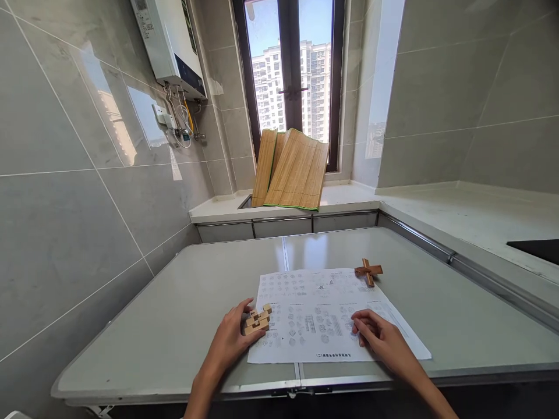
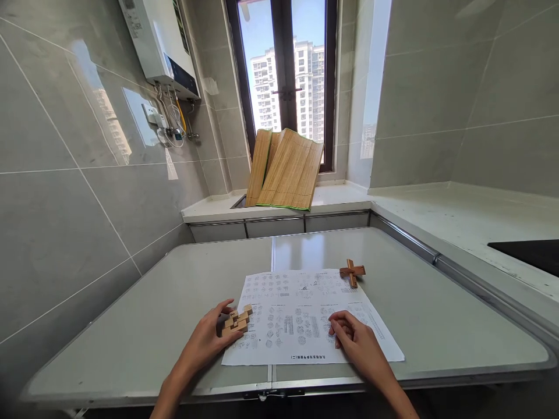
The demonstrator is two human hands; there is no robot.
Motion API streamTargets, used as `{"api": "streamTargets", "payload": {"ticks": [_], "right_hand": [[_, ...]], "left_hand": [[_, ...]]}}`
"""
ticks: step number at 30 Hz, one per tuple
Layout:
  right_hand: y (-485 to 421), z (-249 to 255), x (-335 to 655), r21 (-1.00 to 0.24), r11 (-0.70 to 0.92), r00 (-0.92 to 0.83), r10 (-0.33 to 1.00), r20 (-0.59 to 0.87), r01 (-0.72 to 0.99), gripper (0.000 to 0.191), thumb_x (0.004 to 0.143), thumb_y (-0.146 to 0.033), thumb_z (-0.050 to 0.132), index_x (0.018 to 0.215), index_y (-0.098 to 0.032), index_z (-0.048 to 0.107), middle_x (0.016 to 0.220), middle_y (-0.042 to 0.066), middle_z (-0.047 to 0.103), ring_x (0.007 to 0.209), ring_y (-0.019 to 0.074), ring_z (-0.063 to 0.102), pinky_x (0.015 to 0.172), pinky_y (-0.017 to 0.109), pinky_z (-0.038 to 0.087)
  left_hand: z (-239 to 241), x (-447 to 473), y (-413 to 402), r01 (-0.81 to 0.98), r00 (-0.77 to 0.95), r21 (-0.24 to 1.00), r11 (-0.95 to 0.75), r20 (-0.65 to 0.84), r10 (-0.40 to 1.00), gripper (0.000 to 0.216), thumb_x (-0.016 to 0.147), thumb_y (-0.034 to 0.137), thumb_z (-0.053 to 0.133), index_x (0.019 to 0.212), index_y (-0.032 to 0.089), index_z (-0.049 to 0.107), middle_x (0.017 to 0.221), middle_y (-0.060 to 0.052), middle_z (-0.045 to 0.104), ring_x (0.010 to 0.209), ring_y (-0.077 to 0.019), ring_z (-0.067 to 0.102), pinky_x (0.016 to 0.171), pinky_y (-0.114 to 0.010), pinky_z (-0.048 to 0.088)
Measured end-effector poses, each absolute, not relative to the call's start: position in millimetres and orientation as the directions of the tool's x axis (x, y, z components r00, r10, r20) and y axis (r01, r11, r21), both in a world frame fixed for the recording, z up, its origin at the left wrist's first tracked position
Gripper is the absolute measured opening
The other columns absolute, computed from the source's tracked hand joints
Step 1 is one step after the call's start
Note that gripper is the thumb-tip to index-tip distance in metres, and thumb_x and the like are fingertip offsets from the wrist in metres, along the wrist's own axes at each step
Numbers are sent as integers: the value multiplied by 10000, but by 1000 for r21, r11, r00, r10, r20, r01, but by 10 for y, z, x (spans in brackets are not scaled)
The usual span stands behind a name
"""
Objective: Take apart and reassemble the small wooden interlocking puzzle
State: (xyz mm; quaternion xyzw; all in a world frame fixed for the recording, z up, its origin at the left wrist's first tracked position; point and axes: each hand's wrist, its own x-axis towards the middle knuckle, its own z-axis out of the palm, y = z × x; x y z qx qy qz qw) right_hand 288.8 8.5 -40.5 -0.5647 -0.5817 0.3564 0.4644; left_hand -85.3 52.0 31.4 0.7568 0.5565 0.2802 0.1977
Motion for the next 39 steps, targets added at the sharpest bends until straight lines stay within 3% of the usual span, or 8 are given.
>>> {"api": "streamTargets", "payload": {"ticks": [5,15,21,27,33,36,39], "right_hand": [[68,-369,2882,-940,105,81,987,138,326,401,889,-622,537,929,-239,651,774,25,728,610,181,641,640,293,512],[91,-427,2897,-945,123,75,986,152,302,375,905,-584,540,953,-225,637,776,31,713,604,179,618,648,305,506],[93,-435,2905,-943,120,79,985,151,309,376,908,-587,535,958,-228,634,778,25,713,604,176,620,644,299,501],[94,-423,2907,-942,111,69,988,140,315,423,911,-633,501,966,-228,612,794,25,705,620,178,623,670,302,506],[20,-282,2872,-910,108,60,988,143,400,410,924,-614,483,975,-228,610,820,39,700,697,205,629,668,314,496],[-95,-178,2774,-848,160,-12,984,178,506,353,925,-557,521,1061,-242,605,919,43,686,751,208,621,663,312,494],[-225,-149,2630,-793,259,-114,965,236,552,455,830,-486,691,1211,-277,558,1177,58,625,980,243,624,847,341,516]], "left_hand": [[291,-455,372,749,218,574,-333,261,940,675,747,437,738,1353,265,495,1168,-66,666,1107,-304,619,989,-450,469],[78,301,188,678,299,610,-410,281,912,679,670,382,800,1284,248,543,1120,-83,667,1053,-320,607,919,-438,479],[2,472,110,711,232,591,-382,316,920,562,753,434,736,1245,232,556,1113,-99,654,1037,-330,593,934,-472,456],[68,490,-32,665,283,651,-367,235,930,759,673,535,803,1311,245,512,1156,-100,614,1047,-328,578,928,-457,473],[208,330,-28,503,465,731,-461,221,857,740,726,305,773,1382,285,431,1174,-62,579,991,-235,588,936,-379,503],[210,244,111,479,488,720,-502,257,834,669,751,148,654,1374,269,439,1265,-73,557,1144,-248,554,1029,-393,464],[165,207,264,505,521,689,-520,236,820,717,736,111,630,1407,264,428,1424,-82,496,1321,-280,453,1146,-443,363]]}}
